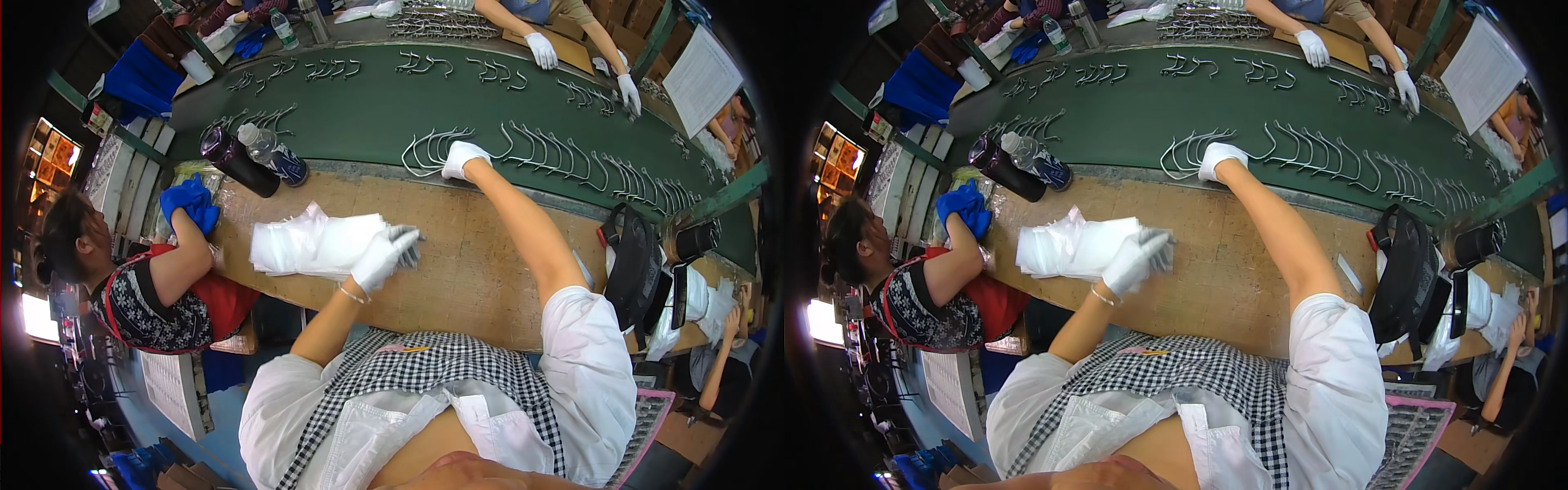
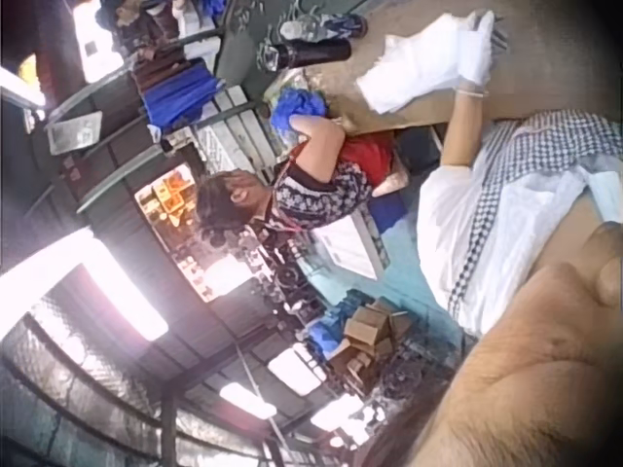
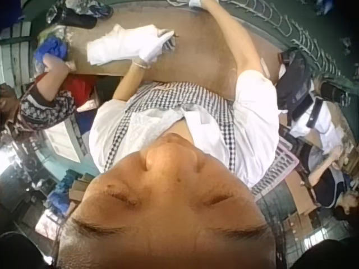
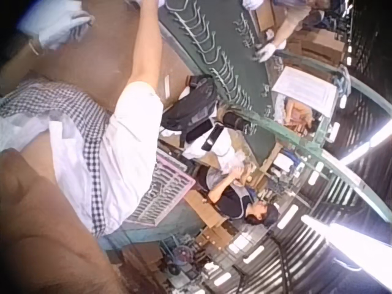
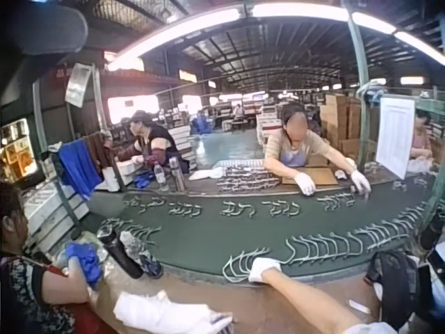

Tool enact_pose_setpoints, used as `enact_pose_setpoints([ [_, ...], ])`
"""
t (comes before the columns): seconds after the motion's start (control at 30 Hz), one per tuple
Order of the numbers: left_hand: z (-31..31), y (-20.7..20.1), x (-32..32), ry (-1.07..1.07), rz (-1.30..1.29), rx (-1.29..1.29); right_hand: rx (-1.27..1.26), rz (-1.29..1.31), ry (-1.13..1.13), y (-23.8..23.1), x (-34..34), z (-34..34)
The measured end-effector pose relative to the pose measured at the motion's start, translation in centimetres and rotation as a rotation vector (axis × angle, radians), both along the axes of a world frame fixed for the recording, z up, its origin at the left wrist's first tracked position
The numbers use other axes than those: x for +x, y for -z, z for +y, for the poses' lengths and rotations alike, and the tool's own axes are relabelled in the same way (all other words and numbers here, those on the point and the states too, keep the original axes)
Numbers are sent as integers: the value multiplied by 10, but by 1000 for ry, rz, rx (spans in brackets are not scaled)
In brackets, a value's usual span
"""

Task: The person picks metal brackets from a conveyor belt, stacks and aligns them together in their hands, and places them on the table.

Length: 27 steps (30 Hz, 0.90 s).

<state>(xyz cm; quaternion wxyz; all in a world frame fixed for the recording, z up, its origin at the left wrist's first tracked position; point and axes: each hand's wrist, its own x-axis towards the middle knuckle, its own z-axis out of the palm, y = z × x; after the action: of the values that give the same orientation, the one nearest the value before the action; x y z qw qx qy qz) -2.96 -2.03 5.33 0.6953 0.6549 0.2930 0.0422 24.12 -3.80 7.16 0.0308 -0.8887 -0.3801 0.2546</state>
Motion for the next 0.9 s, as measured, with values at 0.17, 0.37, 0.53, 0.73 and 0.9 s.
enact_pose_setpoints([
  [0.17, -43, 27, -30, 49, -52, -149, -11, -6, -52, 16, 3, 14],
  [0.37, -52, 31, -32, -9, -90, -125, 37, -17, -63, 24, 1, 22],
  [0.53, -42, 31, -26, -45, -55, -280, 39, 527, 99, 11, -8, 11],
  [0.73, -18, 60, 11, -381, -422, -797, 264, 980, 135, 35, -21, -28],
  [0.9, 6, 58, 45, -258, -678, -1098, 336, 1054, -66, 31, -61, -85],
])
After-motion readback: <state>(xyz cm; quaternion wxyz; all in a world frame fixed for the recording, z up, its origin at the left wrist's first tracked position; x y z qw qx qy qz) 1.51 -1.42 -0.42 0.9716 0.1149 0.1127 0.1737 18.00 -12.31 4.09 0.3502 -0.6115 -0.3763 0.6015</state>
